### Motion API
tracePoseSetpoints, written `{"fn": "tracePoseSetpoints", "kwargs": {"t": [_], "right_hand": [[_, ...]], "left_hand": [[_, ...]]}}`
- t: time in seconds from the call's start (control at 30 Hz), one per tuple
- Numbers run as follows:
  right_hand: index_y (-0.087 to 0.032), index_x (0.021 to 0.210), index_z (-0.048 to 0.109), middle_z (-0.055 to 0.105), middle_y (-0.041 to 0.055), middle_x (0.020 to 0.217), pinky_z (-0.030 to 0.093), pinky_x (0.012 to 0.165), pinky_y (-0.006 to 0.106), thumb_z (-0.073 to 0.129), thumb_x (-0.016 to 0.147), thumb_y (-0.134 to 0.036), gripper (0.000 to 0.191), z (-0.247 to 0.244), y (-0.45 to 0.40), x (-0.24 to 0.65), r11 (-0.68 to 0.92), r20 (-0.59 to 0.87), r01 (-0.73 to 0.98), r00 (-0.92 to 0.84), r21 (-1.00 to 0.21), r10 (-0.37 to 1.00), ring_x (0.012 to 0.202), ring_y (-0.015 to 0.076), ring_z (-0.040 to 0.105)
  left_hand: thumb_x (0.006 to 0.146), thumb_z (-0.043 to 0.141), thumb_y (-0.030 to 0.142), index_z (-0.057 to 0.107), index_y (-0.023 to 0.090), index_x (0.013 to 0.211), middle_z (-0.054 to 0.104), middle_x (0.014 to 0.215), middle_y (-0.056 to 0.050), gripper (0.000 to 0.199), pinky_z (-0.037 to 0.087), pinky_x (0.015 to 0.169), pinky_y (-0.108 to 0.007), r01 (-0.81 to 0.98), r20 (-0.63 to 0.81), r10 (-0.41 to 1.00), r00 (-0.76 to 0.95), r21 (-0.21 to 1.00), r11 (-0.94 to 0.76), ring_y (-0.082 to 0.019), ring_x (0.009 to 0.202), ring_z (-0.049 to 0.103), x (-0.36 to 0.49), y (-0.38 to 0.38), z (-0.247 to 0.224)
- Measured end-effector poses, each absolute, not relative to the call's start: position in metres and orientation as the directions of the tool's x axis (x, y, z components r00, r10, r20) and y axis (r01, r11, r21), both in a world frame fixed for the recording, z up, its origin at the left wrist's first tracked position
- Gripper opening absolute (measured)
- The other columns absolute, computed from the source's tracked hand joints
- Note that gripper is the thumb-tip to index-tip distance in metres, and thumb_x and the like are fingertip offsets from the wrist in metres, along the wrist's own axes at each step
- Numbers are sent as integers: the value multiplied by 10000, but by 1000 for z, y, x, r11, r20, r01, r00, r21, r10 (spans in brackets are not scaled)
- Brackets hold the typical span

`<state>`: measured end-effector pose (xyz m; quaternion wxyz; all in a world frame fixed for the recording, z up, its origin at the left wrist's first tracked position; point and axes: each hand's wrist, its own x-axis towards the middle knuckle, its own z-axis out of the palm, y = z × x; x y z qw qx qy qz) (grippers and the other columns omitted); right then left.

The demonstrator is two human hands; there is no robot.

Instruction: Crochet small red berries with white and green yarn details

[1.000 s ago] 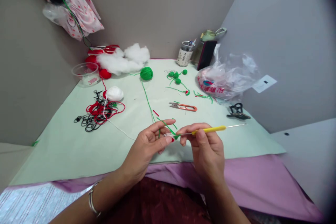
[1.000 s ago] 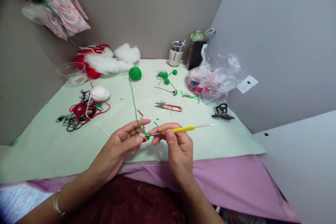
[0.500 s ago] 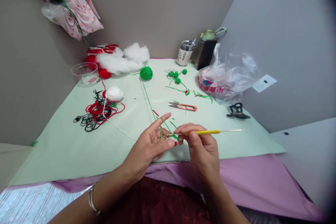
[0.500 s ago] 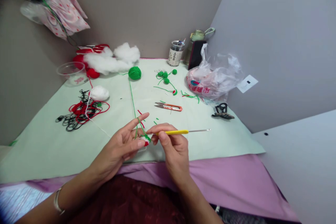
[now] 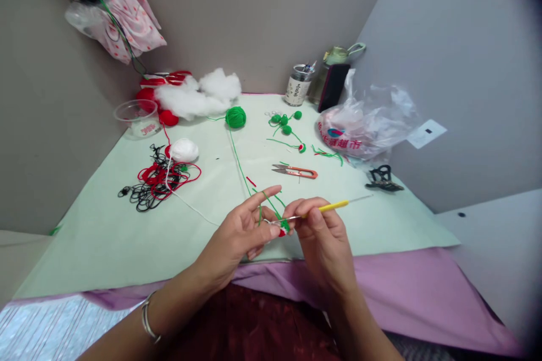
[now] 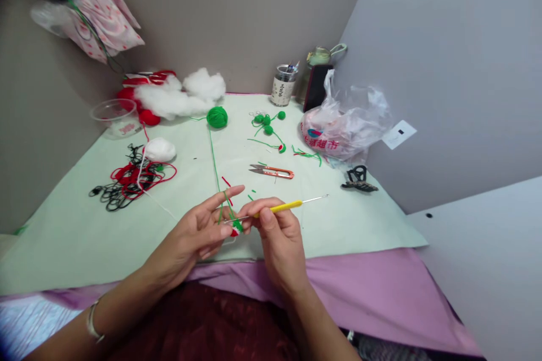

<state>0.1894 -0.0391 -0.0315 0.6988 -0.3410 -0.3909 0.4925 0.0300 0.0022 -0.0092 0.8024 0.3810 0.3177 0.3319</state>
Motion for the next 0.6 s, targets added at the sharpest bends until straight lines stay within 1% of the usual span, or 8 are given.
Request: {"fn": "tracePoseSetpoints", "kwargs": {"t": [0.1,0.2,0.27,0.33,0.47,0.53,0.6], "right_hand": [[-273,928,798,740,12,905,538,783,279,687,1017,-371,173,-35,-39,189,321,242,-336,256,-886,936,832,149,665],[-288,942,810,733,11,928,529,826,286,751,974,-312,71,-40,-39,190,336,275,-247,253,-909,928,907,163,664],[-289,924,810,717,5,902,523,789,282,804,927,-274,17,-41,-39,190,324,270,-232,237,-917,933,872,162,656],[-287,903,807,704,-3,868,513,736,276,832,896,-253,43,-41,-40,190,302,247,-240,234,-922,940,808,154,643],[-283,885,801,709,-10,843,509,711,275,846,878,-245,60,-40,-41,191,279,218,-248,247,-928,944,776,151,642],[-278,878,799,715,-7,841,513,716,279,851,872,-248,60,-40,-41,191,277,218,-249,240,-928,946,781,155,648],[-273,871,797,719,-5,840,513,717,280,856,867,-251,63,-40,-40,192,270,215,-255,225,-928,950,780,156,650]], "left_hand": [[778,934,278,622,241,1476,635,924,17,766,283,443,-167,-305,-231,805,547,840,448,-9,524,409,32,1,-9],[778,935,266,637,251,1455,616,868,42,739,290,453,-167,-323,-214,830,516,848,420,-15,527,403,33,-1,-9],[781,931,252,663,262,1426,586,835,55,699,303,466,-170,-328,-204,839,504,854,404,-25,541,413,34,-1,-10],[788,926,246,704,271,1379,578,843,53,632,327,487,-178,-325,-189,847,497,864,384,-33,562,435,32,0,-11],[883,847,317,765,260,1299,593,866,31,428,364,530,-204,-319,-155,857,492,883,344,-47,583,442,29,2,-12],[903,826,337,777,252,1286,589,857,25,395,364,535,-212,-315,-146,858,493,889,333,-53,583,433,28,3,-12],[888,842,327,785,249,1272,594,852,21,396,362,537,-212,-308,-146,858,493,893,329,-57,591,439,28,3,-13]]}}
